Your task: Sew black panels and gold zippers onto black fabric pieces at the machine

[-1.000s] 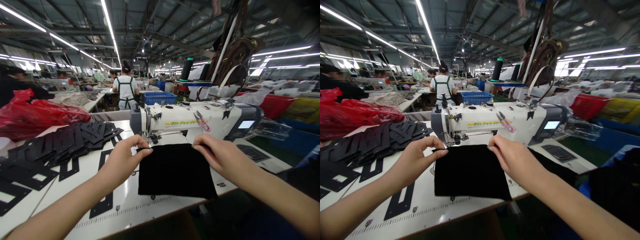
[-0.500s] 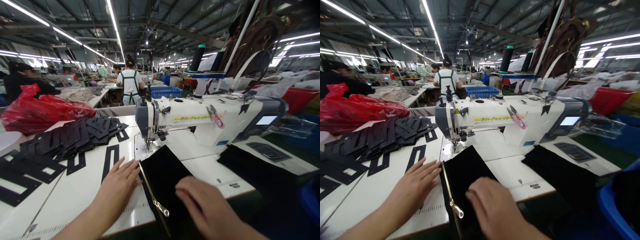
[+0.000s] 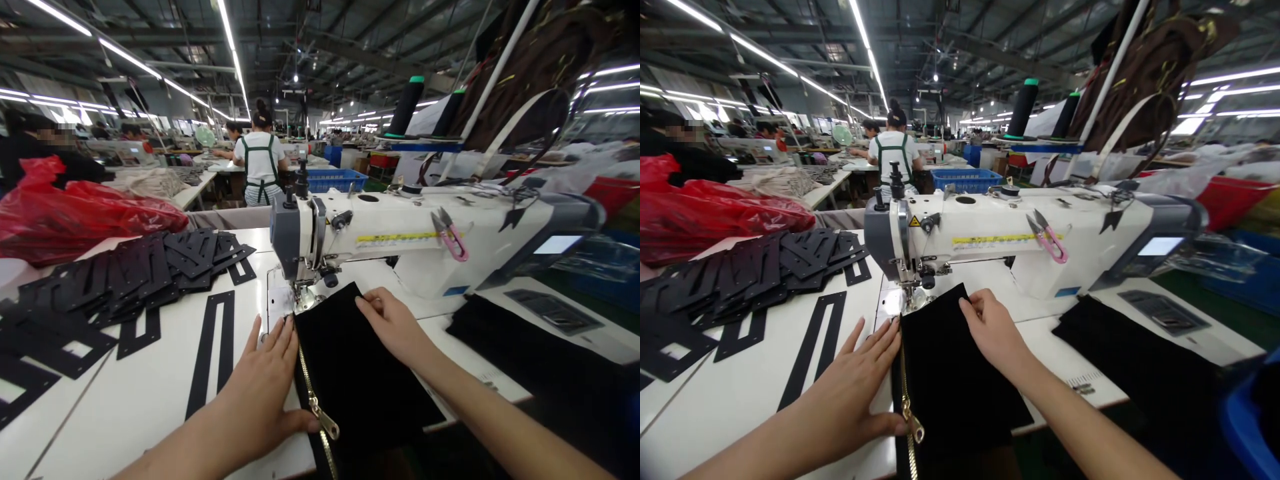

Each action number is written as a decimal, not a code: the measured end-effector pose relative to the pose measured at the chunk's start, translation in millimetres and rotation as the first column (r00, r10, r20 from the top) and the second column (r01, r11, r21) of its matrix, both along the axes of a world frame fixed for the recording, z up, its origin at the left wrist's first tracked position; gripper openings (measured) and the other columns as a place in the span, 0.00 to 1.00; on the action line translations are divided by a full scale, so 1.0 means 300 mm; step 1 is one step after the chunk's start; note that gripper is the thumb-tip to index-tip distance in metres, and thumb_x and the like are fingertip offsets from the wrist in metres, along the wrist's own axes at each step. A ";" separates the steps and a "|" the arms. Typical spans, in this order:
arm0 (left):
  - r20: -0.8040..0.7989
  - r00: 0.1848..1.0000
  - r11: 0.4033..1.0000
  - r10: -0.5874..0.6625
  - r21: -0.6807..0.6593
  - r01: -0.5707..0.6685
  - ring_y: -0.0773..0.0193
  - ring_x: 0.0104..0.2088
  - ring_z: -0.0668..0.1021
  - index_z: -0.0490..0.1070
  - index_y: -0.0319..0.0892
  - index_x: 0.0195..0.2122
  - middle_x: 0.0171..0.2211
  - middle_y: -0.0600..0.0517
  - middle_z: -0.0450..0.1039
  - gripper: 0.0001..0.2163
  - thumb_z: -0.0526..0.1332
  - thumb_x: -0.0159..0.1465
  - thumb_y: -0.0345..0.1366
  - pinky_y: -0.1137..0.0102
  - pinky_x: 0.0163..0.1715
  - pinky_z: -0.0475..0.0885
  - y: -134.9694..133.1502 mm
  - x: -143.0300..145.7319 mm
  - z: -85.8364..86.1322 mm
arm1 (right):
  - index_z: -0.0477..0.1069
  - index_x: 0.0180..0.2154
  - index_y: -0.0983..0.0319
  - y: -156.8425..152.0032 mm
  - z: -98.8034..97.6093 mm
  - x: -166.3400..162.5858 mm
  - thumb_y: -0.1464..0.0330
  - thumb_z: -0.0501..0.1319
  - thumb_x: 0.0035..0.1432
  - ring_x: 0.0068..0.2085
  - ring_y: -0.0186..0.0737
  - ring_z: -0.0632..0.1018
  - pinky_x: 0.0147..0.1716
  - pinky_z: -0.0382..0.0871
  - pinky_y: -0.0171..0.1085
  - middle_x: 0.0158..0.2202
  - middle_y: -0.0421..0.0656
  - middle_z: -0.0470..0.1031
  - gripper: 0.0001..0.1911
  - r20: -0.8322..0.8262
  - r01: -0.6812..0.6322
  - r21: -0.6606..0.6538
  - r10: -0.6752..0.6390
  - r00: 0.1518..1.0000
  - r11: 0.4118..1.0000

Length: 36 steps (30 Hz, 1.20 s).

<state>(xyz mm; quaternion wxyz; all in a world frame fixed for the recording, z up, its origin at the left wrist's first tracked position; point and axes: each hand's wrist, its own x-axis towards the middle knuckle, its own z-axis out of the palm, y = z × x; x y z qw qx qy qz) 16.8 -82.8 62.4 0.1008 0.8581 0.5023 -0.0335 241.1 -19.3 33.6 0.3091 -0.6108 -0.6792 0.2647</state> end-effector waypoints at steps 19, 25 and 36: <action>-0.036 0.993 0.993 -0.112 0.039 0.114 0.44 0.61 0.46 0.47 0.28 0.61 0.61 0.31 0.40 0.51 0.47 0.49 0.69 0.47 0.58 0.42 0.007 -0.028 -0.045 | 0.64 0.30 0.61 -0.048 -0.012 0.019 0.55 0.49 0.59 0.30 0.43 0.75 0.30 0.67 0.38 0.28 0.44 0.74 0.17 0.226 -0.116 -0.105 0.137 0.964 0.988; -0.022 0.996 0.996 -0.087 0.027 0.087 0.43 0.61 0.44 0.44 0.25 0.61 0.61 0.30 0.36 0.54 0.44 0.47 0.71 0.45 0.58 0.38 0.044 -0.017 -0.044 | 0.67 0.33 0.63 0.124 -0.010 -0.030 0.60 0.47 0.64 0.34 0.40 0.77 0.30 0.66 0.33 0.32 0.45 0.75 0.17 0.404 -0.001 0.015 -0.005 0.915 1.000; -0.051 0.996 0.998 -0.066 0.003 0.067 0.42 0.62 0.41 0.40 0.24 0.62 0.61 0.30 0.35 0.56 0.45 0.47 0.71 0.43 0.57 0.36 0.075 -0.009 -0.051 | 0.61 0.53 0.73 0.043 -0.021 -0.030 0.76 0.50 0.60 0.56 0.58 0.62 0.52 0.57 0.53 0.55 0.61 0.62 0.19 0.730 -0.151 0.334 -0.154 0.666 0.930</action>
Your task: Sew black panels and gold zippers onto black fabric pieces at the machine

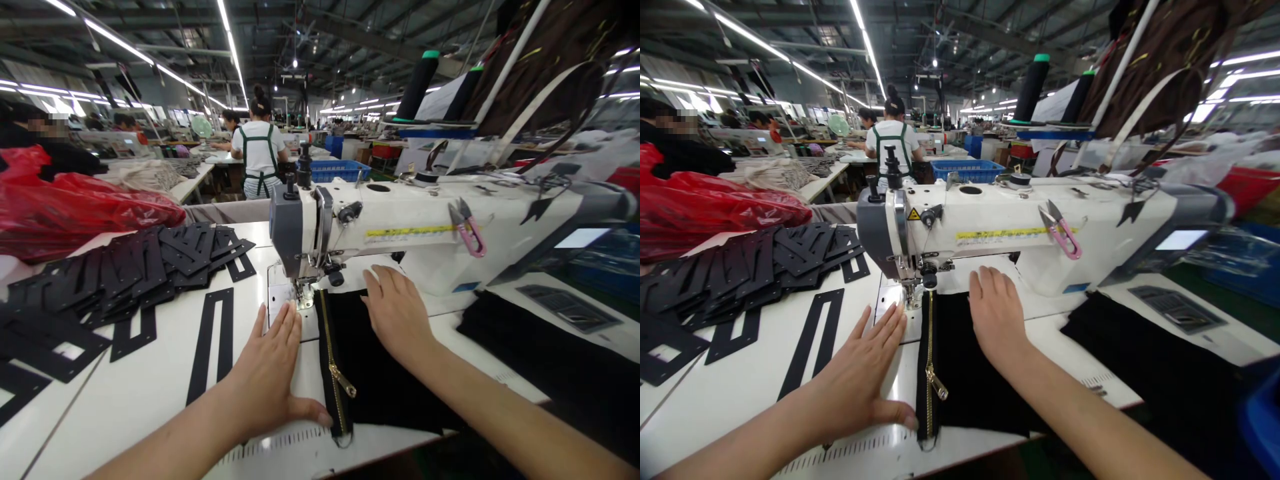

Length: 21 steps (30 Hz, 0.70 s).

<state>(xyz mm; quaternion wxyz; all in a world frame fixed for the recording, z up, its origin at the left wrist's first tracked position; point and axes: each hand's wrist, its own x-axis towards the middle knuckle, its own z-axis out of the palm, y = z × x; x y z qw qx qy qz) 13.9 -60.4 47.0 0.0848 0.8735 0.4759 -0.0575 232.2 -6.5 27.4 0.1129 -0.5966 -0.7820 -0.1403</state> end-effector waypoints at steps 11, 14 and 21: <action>0.053 0.992 0.990 -0.117 0.086 0.112 0.47 0.62 0.45 0.43 0.27 0.62 0.62 0.33 0.40 0.50 0.42 0.52 0.69 0.47 0.58 0.36 -0.012 -0.001 -0.008 | 0.53 0.59 0.73 -0.103 -0.061 -0.127 0.64 0.47 0.63 0.63 0.48 0.50 0.59 0.45 0.53 0.62 0.52 0.48 0.27 -0.174 -0.340 -0.190 0.309 0.935 0.921; 0.014 0.998 0.996 -0.067 0.056 0.066 0.45 0.62 0.44 0.44 0.25 0.61 0.62 0.31 0.38 0.53 0.42 0.49 0.71 0.47 0.58 0.35 -0.010 0.000 -0.002 | 0.51 0.60 0.72 -0.111 -0.068 -0.082 0.60 0.47 0.63 0.63 0.47 0.48 0.59 0.44 0.54 0.63 0.52 0.46 0.30 -0.184 -0.347 -0.194 0.314 0.932 0.918; 0.047 0.997 0.995 -0.067 0.082 0.063 0.46 0.63 0.42 0.42 0.26 0.62 0.62 0.33 0.36 0.56 0.42 0.45 0.73 0.50 0.59 0.30 -0.006 -0.007 -0.012 | 0.52 0.59 0.76 -0.123 -0.094 0.100 0.54 0.45 0.62 0.62 0.51 0.51 0.58 0.44 0.57 0.61 0.59 0.50 0.35 -0.108 -0.156 -0.097 0.146 0.983 0.983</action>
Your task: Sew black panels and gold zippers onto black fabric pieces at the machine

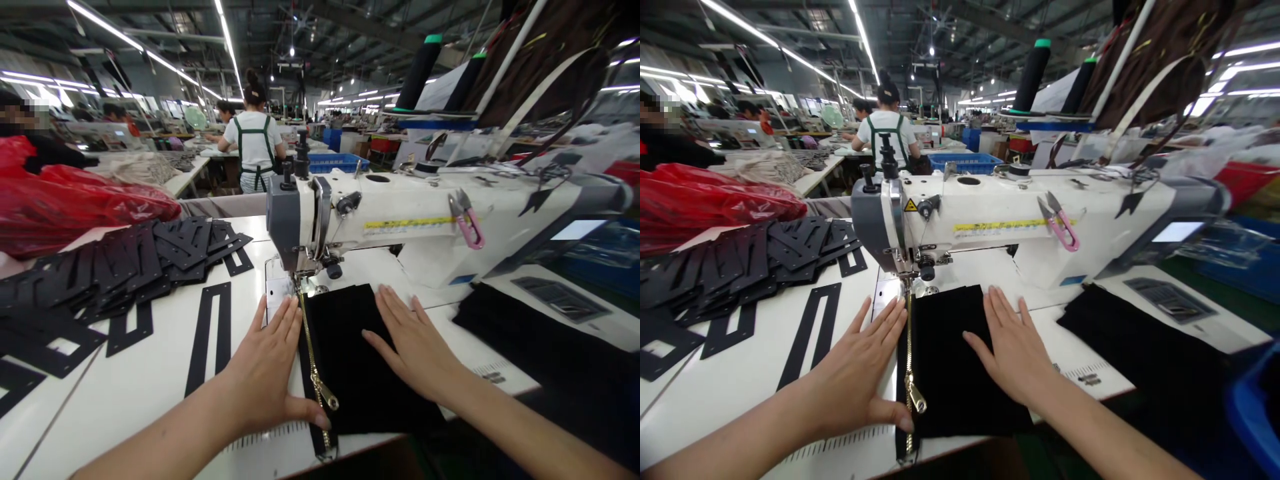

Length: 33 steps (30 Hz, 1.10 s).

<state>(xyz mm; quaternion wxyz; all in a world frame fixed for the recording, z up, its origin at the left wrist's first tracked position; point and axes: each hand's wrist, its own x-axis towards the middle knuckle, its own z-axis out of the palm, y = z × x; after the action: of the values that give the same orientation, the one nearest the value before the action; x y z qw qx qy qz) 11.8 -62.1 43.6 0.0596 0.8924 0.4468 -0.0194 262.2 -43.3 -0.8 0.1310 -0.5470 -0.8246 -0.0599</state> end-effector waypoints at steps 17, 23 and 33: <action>0.061 0.998 0.999 -0.017 0.037 0.015 0.44 0.62 0.41 0.42 0.27 0.62 0.62 0.32 0.38 0.55 0.45 0.46 0.71 0.46 0.58 0.34 -0.016 -0.014 -0.019 | 0.46 0.61 0.71 -0.037 0.067 -0.214 0.60 0.47 0.63 0.63 0.45 0.46 0.60 0.42 0.55 0.63 0.52 0.45 0.31 -0.114 -0.419 -0.156 0.405 0.907 0.895; 0.043 0.990 0.960 0.132 0.243 -0.138 0.45 0.62 0.47 0.40 0.36 0.63 0.63 0.37 0.41 0.47 0.51 0.53 0.65 0.45 0.58 0.42 -0.083 -0.220 0.014 | 0.52 0.60 0.66 -0.029 0.083 -0.231 0.58 0.46 0.64 0.62 0.45 0.52 0.59 0.47 0.53 0.62 0.49 0.50 0.28 -0.095 -0.376 -0.188 0.364 0.926 0.907; -0.114 0.993 0.899 -0.013 0.435 0.062 0.51 0.55 0.66 0.42 0.46 0.64 0.59 0.45 0.58 0.31 0.54 0.61 0.35 0.63 0.50 0.65 -0.323 -0.283 -0.090 | 0.54 0.60 0.60 0.014 0.080 -0.254 0.59 0.48 0.63 0.62 0.43 0.52 0.59 0.46 0.51 0.62 0.46 0.52 0.25 -0.130 -0.496 -0.181 0.479 0.868 0.849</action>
<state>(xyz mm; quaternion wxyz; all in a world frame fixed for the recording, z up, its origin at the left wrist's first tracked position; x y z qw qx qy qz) -73.0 -159.0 16.7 -0.1670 0.8890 0.4251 0.0317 186.0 -39.0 23.3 0.1169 -0.3323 -0.9322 0.0839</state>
